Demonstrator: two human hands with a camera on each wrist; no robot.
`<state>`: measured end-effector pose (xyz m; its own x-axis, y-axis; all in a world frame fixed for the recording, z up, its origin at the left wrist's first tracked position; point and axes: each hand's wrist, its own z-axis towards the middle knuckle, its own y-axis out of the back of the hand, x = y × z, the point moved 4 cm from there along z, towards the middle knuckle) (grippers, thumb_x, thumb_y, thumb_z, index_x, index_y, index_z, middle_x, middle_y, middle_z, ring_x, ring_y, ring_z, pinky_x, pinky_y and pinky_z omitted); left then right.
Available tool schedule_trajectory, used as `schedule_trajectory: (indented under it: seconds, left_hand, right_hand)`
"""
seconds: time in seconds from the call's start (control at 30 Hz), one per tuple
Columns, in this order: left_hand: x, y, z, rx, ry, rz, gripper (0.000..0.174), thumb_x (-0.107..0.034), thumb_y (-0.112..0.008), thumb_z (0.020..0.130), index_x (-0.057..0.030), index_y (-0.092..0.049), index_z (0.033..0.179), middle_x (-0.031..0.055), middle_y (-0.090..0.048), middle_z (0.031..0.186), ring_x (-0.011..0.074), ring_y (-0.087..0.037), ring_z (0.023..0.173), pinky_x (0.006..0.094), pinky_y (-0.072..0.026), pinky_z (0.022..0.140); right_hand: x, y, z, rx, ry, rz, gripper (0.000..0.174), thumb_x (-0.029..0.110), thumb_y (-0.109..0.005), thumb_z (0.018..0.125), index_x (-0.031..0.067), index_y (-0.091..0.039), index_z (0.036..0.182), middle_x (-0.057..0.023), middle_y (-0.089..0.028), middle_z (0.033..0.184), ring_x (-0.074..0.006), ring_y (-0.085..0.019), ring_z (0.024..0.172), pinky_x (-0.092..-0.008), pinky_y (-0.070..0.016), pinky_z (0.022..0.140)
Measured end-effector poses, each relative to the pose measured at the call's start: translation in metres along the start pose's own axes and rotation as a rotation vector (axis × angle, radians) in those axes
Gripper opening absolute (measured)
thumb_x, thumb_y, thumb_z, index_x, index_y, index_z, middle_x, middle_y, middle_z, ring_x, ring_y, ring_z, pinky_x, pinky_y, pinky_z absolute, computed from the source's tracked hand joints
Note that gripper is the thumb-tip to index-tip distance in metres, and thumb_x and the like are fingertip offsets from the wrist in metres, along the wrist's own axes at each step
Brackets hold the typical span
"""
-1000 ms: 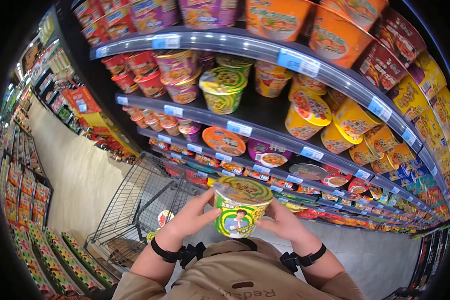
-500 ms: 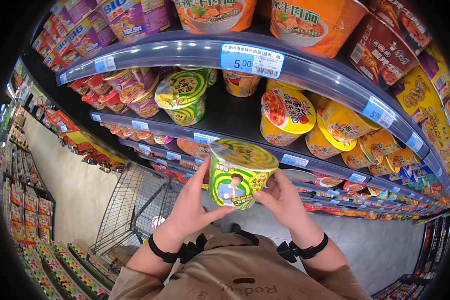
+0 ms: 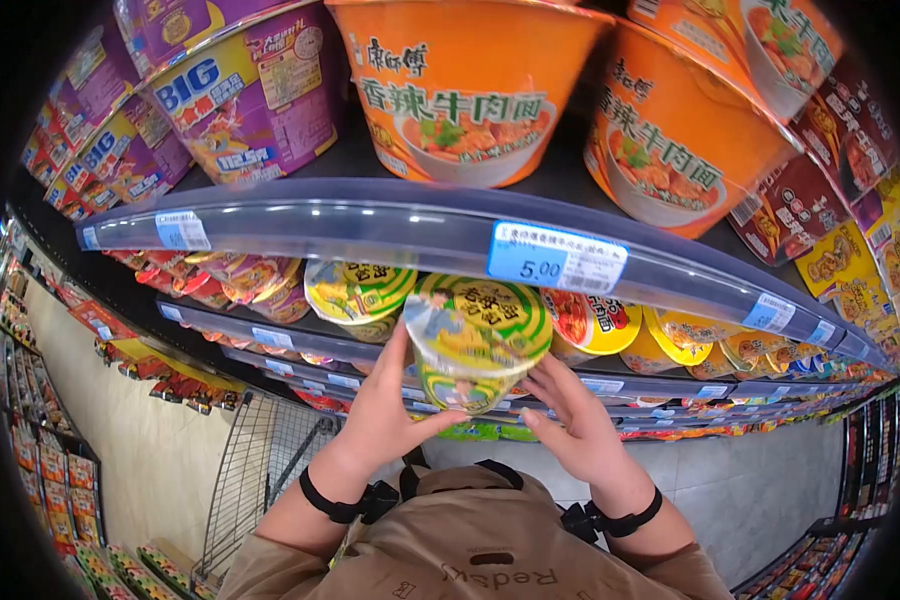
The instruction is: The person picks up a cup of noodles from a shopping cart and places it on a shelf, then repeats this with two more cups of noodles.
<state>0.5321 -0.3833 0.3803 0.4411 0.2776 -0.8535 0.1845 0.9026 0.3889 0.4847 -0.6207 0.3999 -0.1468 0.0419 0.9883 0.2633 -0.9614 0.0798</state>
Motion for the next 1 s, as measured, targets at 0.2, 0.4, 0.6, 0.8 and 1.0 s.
schedule_trajectory:
  seconds: [0.2, 0.4, 0.6, 0.8, 1.0]
  left_hand:
    - [0.0, 0.005, 0.024, 0.122, 0.032, 0.108, 0.102, -0.023, -0.09, 0.078, 0.0079, -0.027, 0.153, 0.0285, -0.051, 0.145, 0.0415, -0.052, 0.136, 0.0435, -0.0436, 0.111]
    - [0.018, -0.004, 0.033, 0.079, 0.021, 0.24, 0.093, -0.025, -0.09, 0.079, 0.0068, -0.035, 0.147, 0.026, -0.06, 0.134, 0.0399, -0.059, 0.127, 0.0445, -0.0484, 0.104]
    - [0.019, -0.007, 0.042, -0.015, 0.041, 0.335, 0.09, -0.023, -0.088, 0.081, 0.0082, -0.035, 0.146, 0.0278, -0.062, 0.127, 0.0445, -0.062, 0.119, 0.0445, -0.0506, 0.099]
    - [0.023, -0.01, 0.045, -0.055, 0.032, 0.369, 0.089, -0.022, -0.087, 0.081, 0.009, -0.035, 0.147, 0.0306, -0.062, 0.124, 0.0475, -0.062, 0.115, 0.0462, -0.0523, 0.094]
    - [0.017, -0.011, 0.04, -0.077, -0.02, 0.469, 0.09, -0.025, -0.086, 0.081, 0.0138, -0.038, 0.146, 0.0314, -0.065, 0.116, 0.046, -0.066, 0.104, 0.0472, -0.0547, 0.087]
  right_hand:
    - [-0.002, -0.002, 0.009, 0.006, 0.007, -0.08, 0.08, 0.002, -0.066, 0.095, -0.0015, -0.021, 0.161, -0.0213, -0.032, 0.163, -0.0301, -0.037, 0.15, -0.046, -0.0343, 0.121]
    - [-0.014, -0.003, 0.013, 0.003, -0.037, -0.051, 0.084, 0.004, -0.067, 0.095, -0.0029, -0.016, 0.162, -0.0207, -0.024, 0.167, -0.0296, -0.03, 0.153, -0.0452, -0.031, 0.122]
    - [-0.017, -0.006, 0.03, -0.041, -0.003, -0.039, 0.083, 0.002, -0.066, 0.096, -0.0017, -0.016, 0.163, -0.0195, -0.019, 0.168, -0.0275, -0.024, 0.155, -0.0453, -0.0295, 0.123]
    - [-0.025, -0.011, 0.04, -0.041, -0.056, 0.011, 0.085, -0.01, -0.058, 0.095, 0.0025, -0.01, 0.164, -0.0117, -0.012, 0.171, -0.022, -0.016, 0.157, -0.0427, -0.0175, 0.128]
    - [-0.024, -0.006, 0.033, 0.002, -0.074, 0.024, 0.082, -0.01, -0.056, 0.097, 0.0033, -0.011, 0.164, -0.0127, -0.016, 0.171, -0.0244, -0.017, 0.158, -0.0421, -0.0182, 0.127]
